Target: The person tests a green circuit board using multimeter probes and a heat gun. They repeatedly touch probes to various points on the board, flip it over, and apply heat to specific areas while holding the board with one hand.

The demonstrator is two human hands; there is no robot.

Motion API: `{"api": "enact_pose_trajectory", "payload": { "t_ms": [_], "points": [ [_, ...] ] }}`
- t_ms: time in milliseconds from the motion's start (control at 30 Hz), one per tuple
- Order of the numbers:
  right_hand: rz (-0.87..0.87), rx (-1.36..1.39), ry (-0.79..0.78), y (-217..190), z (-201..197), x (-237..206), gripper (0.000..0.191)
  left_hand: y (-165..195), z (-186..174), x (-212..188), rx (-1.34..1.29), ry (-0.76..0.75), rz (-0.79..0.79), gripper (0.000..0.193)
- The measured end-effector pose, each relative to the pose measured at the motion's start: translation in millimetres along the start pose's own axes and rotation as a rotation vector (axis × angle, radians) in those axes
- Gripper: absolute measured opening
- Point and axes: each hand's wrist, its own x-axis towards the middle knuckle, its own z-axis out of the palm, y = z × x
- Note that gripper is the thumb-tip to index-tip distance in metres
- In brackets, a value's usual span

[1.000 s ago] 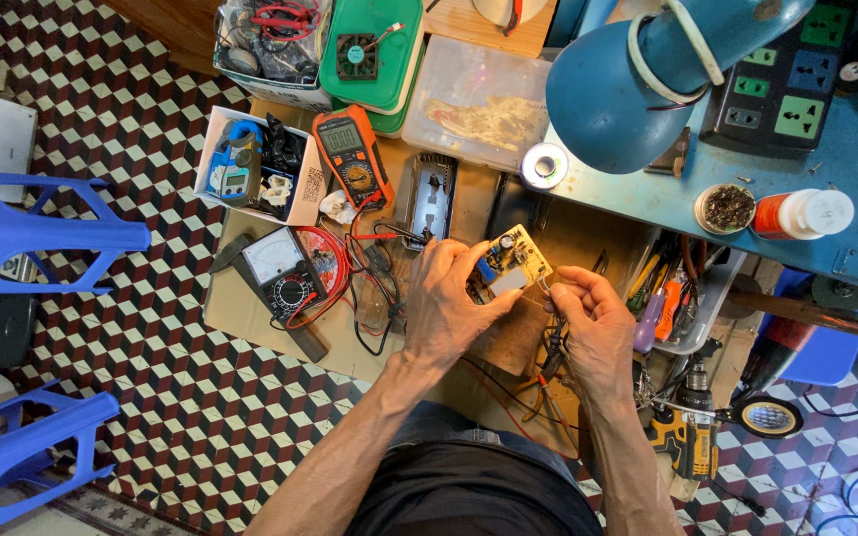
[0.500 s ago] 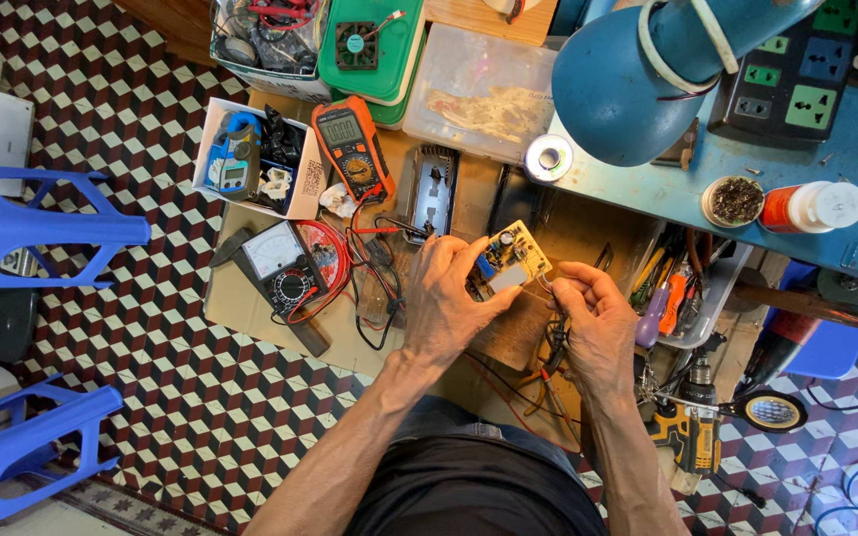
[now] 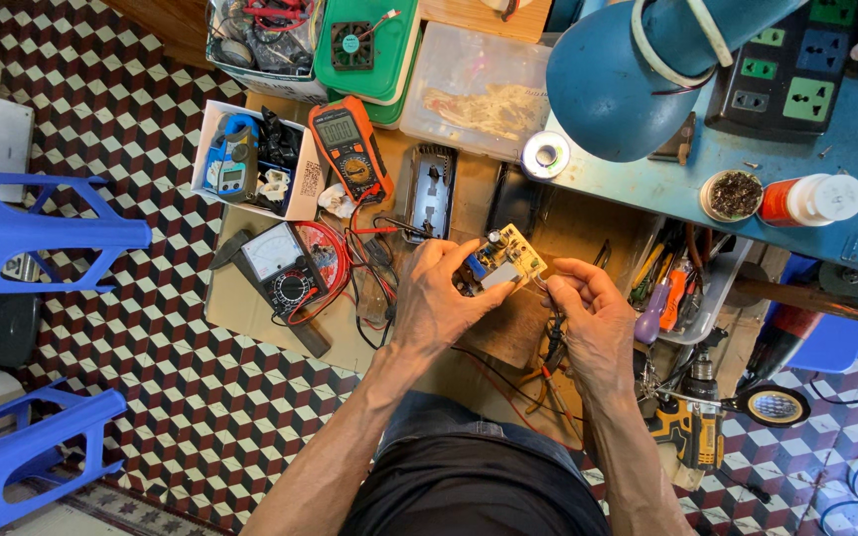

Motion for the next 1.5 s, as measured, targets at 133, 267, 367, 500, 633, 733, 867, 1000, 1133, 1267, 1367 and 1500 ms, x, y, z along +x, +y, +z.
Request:
{"api": "enact_pose_trajectory", "payload": {
  "t_ms": [133,267,367,500,633,733,867,1000,1133,1267,1367,1500],
  "points": [
    [0.006,0.022,-0.011,-8,1,-1,0.031,-2,-5,4,-0.11,-0.054,-0.099,0.067],
    [0.022,-0.001,-0.06,-15,-2,-11,0.033,0,-7,7,-0.17,-0.043,-0.147,0.068],
    [0.109,-0.177,-0.108,-16,-7,-27,0.037,-1,-10,7,-0.19,-0.061,-0.184,0.069],
    [0.134,-0.302,-0.196,-19,-12,-53,0.038,-3,-14,8,-0.213,-0.07,-0.172,0.07],
    [0.017,-0.396,-0.22,-39,-2,-78,0.042,-7,-21,8,-0.386,-0.169,-0.271,0.07],
    [-0.119,-0.411,-0.261,-57,20,-92,0.048,-14,-22,3,-0.745,-0.306,-0.465,0.069],
    [-0.33,-0.522,-0.247,-68,57,-95,0.05,-28,-13,-6,-1.101,-0.377,-0.461,0.058],
    [-0.457,-0.635,-0.184,-61,89,-87,0.025,-46,6,-15,-1.262,-0.338,-0.688,0.038],
    [-0.528,-0.779,-0.144,-54,114,-77,0.021,-56,24,-20,-1.504,-0.288,-0.898,0.026],
    [-0.584,-0.931,-0.135,-53,122,-73,0.025,-58,34,-17,-1.904,-0.531,-0.752,0.036],
    [-0.658,-1.033,-0.099,-52,116,-76,0.022,-57,33,-12,-1.956,-0.66,-0.864,0.044],
    [-0.688,-0.888,0.002,-46,91,-77,0.021,-58,34,-8,-1.691,-0.392,-0.92,0.041]
  ]
}}
